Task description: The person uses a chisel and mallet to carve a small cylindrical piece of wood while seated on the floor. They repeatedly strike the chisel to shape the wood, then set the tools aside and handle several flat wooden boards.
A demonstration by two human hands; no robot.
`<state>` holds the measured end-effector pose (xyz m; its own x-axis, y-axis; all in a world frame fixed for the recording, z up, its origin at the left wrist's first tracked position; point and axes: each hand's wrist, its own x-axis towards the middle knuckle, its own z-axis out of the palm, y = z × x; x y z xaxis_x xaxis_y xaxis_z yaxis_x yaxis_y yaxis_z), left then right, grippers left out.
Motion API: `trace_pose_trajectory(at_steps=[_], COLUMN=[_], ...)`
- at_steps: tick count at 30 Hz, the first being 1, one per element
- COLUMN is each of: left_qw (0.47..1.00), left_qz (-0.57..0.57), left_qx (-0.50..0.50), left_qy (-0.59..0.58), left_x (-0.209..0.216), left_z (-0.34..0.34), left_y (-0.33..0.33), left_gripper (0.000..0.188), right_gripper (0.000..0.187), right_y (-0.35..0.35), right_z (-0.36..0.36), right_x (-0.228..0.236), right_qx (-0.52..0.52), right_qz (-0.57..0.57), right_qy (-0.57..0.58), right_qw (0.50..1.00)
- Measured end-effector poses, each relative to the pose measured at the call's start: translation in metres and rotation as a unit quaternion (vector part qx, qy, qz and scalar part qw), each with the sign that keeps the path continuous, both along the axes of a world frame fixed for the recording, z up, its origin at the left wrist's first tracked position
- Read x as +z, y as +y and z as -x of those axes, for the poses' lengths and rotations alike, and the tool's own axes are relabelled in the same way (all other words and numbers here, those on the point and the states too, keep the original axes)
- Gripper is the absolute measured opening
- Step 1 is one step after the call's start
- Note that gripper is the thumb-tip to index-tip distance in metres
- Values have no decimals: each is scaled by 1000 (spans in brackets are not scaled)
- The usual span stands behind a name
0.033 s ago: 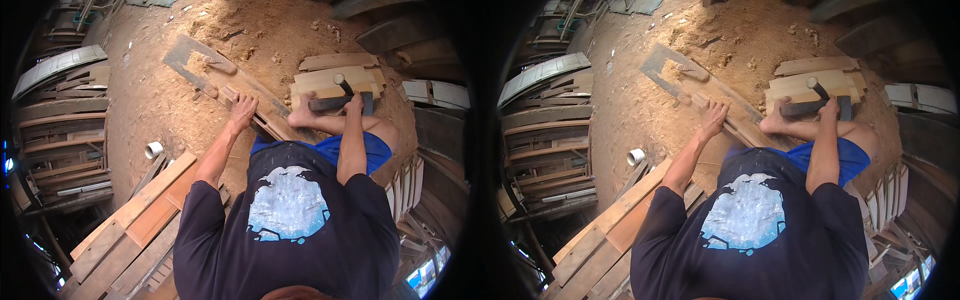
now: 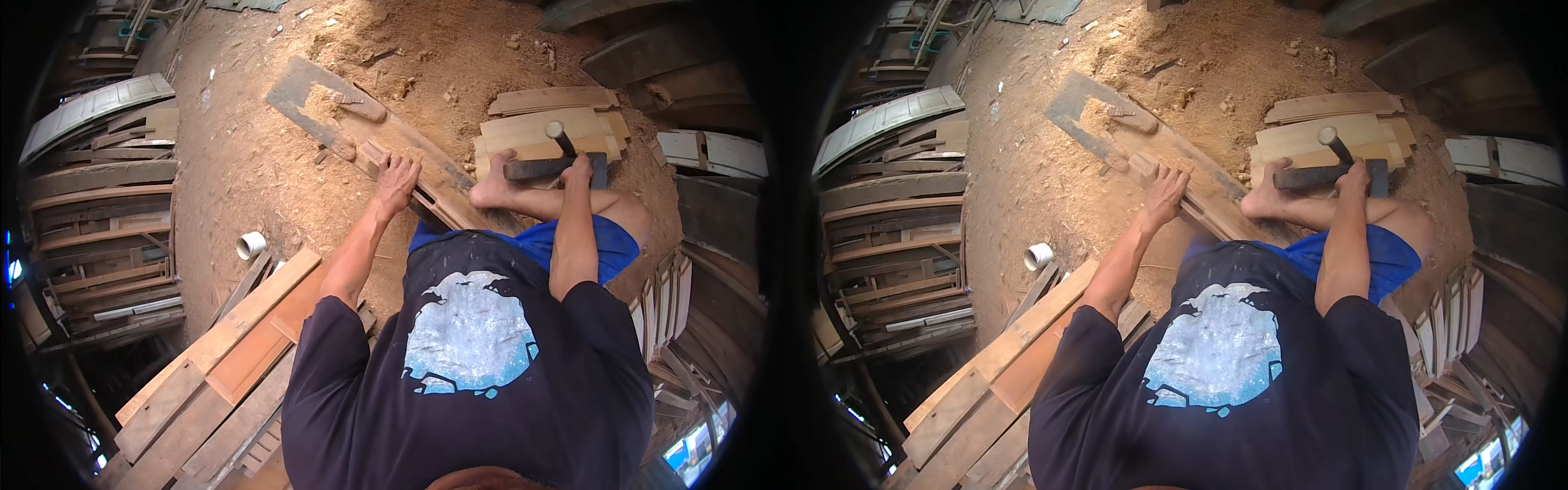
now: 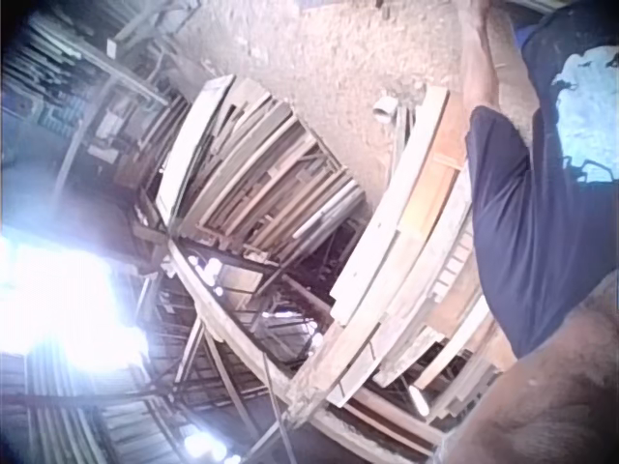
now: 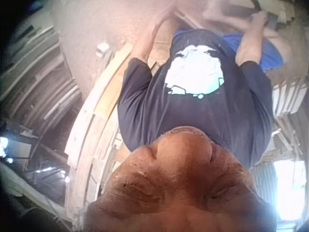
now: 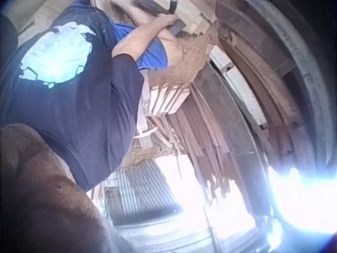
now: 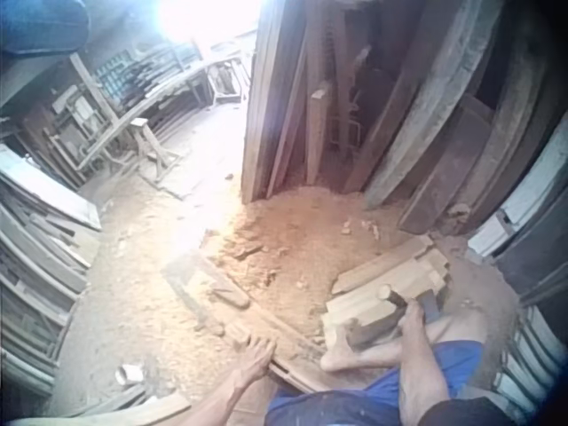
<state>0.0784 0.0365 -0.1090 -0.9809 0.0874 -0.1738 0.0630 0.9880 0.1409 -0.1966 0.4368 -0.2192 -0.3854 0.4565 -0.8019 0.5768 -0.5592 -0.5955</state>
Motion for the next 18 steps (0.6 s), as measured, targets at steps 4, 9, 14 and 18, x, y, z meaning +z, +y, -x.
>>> trace_pose_trajectory(at_steps=[4,9,14,18], left_qw=[998,993,990,997], left_qz=[-39,-51,-38,-18], left_qx=[14,-8,-9,0], left_qy=[46,109,133,74], left_x=[4,-8,-13,-1], left_z=[-1,8,3,8], left_y=[2,-7,-8,-7], left_gripper=[41,36,28,21], right_gripper=[15,17,26,18], right_y=[3,-2,-14,-7], right_z=[3,23,20,18], right_x=[-16,-27,-19,-33], right_qx=[-11,43,113,66], right_qz=[15,-3,-37,-26], right_qy=[-59,-81,-124,-63], right_qw=[998,996,985,995])
